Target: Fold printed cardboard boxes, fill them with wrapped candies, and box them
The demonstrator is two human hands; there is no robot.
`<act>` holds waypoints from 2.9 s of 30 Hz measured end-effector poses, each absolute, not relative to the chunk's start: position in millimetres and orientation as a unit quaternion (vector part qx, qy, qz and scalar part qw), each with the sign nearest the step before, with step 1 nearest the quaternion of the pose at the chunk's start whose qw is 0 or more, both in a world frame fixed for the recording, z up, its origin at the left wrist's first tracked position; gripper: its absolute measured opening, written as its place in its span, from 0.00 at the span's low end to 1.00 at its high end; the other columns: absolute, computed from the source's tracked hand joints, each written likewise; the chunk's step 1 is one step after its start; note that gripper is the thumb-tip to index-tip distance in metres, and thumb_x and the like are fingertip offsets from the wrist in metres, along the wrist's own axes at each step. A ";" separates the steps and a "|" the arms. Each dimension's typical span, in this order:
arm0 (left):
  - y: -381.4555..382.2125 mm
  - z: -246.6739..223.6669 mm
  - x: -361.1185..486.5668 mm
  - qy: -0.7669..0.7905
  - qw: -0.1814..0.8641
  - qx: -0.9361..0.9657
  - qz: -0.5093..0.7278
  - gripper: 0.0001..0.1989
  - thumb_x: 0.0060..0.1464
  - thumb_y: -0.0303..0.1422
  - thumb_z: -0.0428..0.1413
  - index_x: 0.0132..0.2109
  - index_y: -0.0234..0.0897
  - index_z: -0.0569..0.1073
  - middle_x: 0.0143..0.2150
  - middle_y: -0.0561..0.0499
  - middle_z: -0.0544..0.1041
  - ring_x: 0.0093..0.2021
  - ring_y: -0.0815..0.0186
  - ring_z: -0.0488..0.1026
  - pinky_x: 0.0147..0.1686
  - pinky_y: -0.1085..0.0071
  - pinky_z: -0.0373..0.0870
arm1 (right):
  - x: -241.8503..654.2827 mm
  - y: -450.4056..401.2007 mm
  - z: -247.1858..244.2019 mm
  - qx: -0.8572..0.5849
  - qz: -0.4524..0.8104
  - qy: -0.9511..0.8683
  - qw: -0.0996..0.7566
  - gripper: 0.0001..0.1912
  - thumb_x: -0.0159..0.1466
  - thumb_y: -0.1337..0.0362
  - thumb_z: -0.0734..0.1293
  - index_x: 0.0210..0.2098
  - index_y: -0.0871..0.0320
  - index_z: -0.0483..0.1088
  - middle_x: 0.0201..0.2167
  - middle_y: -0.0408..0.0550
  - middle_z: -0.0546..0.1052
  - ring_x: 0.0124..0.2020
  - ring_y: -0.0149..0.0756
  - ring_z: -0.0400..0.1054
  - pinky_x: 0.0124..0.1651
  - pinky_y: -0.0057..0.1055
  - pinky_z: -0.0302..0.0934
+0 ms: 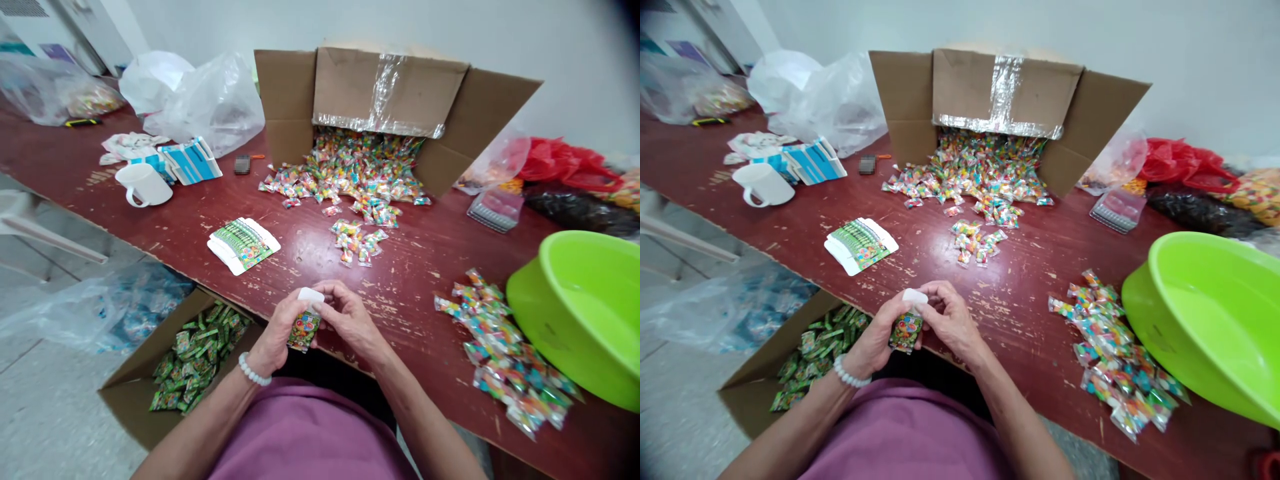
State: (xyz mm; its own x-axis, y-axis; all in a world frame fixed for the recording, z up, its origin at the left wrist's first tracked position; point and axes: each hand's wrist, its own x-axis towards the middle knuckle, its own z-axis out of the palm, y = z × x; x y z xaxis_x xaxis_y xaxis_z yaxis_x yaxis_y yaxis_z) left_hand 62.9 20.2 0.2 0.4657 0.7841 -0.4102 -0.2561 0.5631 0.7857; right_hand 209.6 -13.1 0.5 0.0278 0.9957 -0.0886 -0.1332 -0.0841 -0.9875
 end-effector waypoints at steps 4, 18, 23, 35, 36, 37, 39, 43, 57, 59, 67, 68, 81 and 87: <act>21.7 3.0 59.3 0.355 0.835 0.284 0.309 0.18 0.56 0.38 0.58 0.51 0.35 0.74 0.32 0.49 0.79 0.25 0.64 0.75 0.20 0.70 0.75 | 210.6 -11.7 3.7 -0.520 0.484 -0.475 0.519 0.11 0.64 0.54 0.69 0.37 0.56 0.77 0.30 0.44 0.77 0.21 0.29 0.67 0.24 0.26 0.63; 27.1 11.0 61.3 0.415 0.831 0.227 0.293 0.17 0.62 0.35 0.52 0.53 0.31 0.75 0.29 0.47 0.80 0.19 0.65 0.74 0.17 0.70 0.73 | 215.6 -9.3 11.9 -0.482 0.467 -0.561 0.484 0.08 0.64 0.57 0.70 0.34 0.55 0.77 0.39 0.47 0.81 0.39 0.38 0.75 0.45 0.36 0.69; 25.5 11.0 61.2 0.407 0.838 0.254 0.261 0.29 0.63 0.51 0.49 0.54 0.31 0.76 0.27 0.45 0.80 0.18 0.66 0.73 0.17 0.72 0.71 | 212.6 -4.0 7.3 -0.472 0.592 -0.449 0.474 0.12 0.58 0.55 0.75 0.35 0.58 0.78 0.33 0.46 0.81 0.24 0.29 0.69 0.28 0.27 0.65; 34.1 -3.2 51.7 0.412 0.839 0.225 0.276 0.17 0.55 0.37 0.56 0.46 0.30 0.78 0.23 0.49 0.77 0.18 0.63 0.73 0.17 0.70 0.71 | 204.4 -7.5 0.5 -0.479 0.455 -0.580 0.477 0.08 0.65 0.58 0.69 0.38 0.54 0.76 0.44 0.49 0.79 0.44 0.40 0.74 0.47 0.36 0.68; 36.1 -3.5 50.5 0.403 0.849 0.196 0.280 0.17 0.54 0.35 0.54 0.47 0.30 0.78 0.24 0.49 0.78 0.19 0.63 0.74 0.18 0.69 0.71 | 202.0 -10.9 -1.5 -0.475 0.422 -0.615 0.466 0.10 0.63 0.57 0.71 0.43 0.53 0.75 0.49 0.50 0.77 0.50 0.42 0.71 0.52 0.38 0.66; 37.9 -3.9 49.6 0.398 0.856 0.171 0.284 0.18 0.53 0.33 0.53 0.48 0.30 0.78 0.26 0.48 0.79 0.21 0.62 0.75 0.20 0.69 0.72 | 199.3 -14.3 -3.8 -0.476 0.391 -0.648 0.448 0.18 0.60 0.56 0.73 0.48 0.53 0.72 0.53 0.52 0.75 0.54 0.45 0.69 0.56 0.42 0.64; 40.5 -5.2 48.9 0.395 0.855 0.145 0.304 0.18 0.53 0.31 0.53 0.49 0.31 0.78 0.32 0.46 0.81 0.28 0.61 0.78 0.26 0.68 0.75 | 192.8 -19.2 -8.4 -0.501 0.321 -0.701 0.394 0.38 0.52 0.55 0.78 0.58 0.54 0.64 0.58 0.56 0.70 0.57 0.51 0.65 0.57 0.47 0.62; 41.4 -4.3 50.6 0.397 0.814 0.174 0.388 0.15 0.55 0.30 0.55 0.48 0.32 0.78 0.43 0.46 0.81 0.42 0.62 0.79 0.42 0.69 0.75 | 177.5 -13.9 -12.3 -0.568 0.200 -0.734 0.314 0.41 0.49 0.64 0.76 0.60 0.60 0.60 0.59 0.62 0.67 0.56 0.56 0.62 0.55 0.52 0.61; 14.7 -42.5 -139.1 0.744 0.315 0.512 0.293 0.22 0.60 0.50 0.47 0.45 0.39 0.77 0.45 0.48 0.79 0.45 0.60 0.75 0.46 0.65 0.71 | 196.8 8.4 -63.2 -0.566 0.370 -0.598 0.430 0.35 0.60 0.53 0.71 0.62 0.54 0.57 0.47 0.53 0.72 0.39 0.40 0.71 0.43 0.42 0.69; 3.5 -55.1 -175.8 0.778 0.279 0.501 0.256 0.19 0.55 0.47 0.53 0.41 0.37 0.78 0.42 0.47 0.80 0.45 0.56 0.75 0.48 0.61 0.69 | 206.6 6.3 -70.0 -0.579 0.376 -0.574 0.441 0.31 0.61 0.55 0.70 0.60 0.54 0.59 0.41 0.48 0.74 0.36 0.38 0.71 0.40 0.39 0.69; 52.9 -42.9 -169.9 0.758 0.202 0.552 0.283 0.20 0.57 0.40 0.52 0.53 0.38 0.74 0.46 0.49 0.79 0.42 0.63 0.75 0.46 0.67 0.70 | 202.1 2.5 -60.7 -0.571 0.285 -0.636 0.434 0.13 0.64 0.63 0.68 0.49 0.55 0.71 0.43 0.49 0.75 0.32 0.33 0.70 0.37 0.34 0.68; 67.8 -39.1 -154.1 0.736 0.192 0.579 0.295 0.19 0.58 0.39 0.52 0.54 0.39 0.74 0.47 0.49 0.79 0.43 0.64 0.74 0.47 0.67 0.69 | 201.4 2.4 -59.8 -0.565 0.276 -0.643 0.438 0.11 0.65 0.64 0.67 0.48 0.55 0.71 0.43 0.50 0.75 0.32 0.33 0.70 0.36 0.34 0.68; 149.1 -29.8 -30.2 0.633 -0.072 0.770 0.043 0.30 0.61 0.56 0.47 0.59 0.42 0.71 0.57 0.38 0.69 0.52 0.47 0.64 0.45 0.57 0.63 | 201.2 4.3 -66.6 -0.537 0.255 -0.658 0.463 0.08 0.67 0.68 0.64 0.45 0.55 0.72 0.43 0.50 0.75 0.38 0.36 0.71 0.43 0.35 0.68; 144.5 -34.3 -31.8 0.623 -0.126 0.770 0.063 0.31 0.61 0.55 0.45 0.61 0.40 0.71 0.59 0.37 0.69 0.51 0.46 0.64 0.45 0.56 0.61 | 201.0 5.6 -66.7 -0.534 0.258 -0.655 0.468 0.08 0.67 0.67 0.63 0.45 0.55 0.72 0.43 0.51 0.76 0.39 0.38 0.72 0.44 0.36 0.68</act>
State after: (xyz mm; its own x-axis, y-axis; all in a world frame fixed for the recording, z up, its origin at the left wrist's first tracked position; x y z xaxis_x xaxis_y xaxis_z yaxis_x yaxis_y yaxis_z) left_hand -31.8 144.5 -34.3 0.2167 0.9427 0.2536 0.9744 -0.1930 -0.1152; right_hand 201.0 5.6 -66.7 0.0089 0.9413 0.3375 0.4582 0.2962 -0.8381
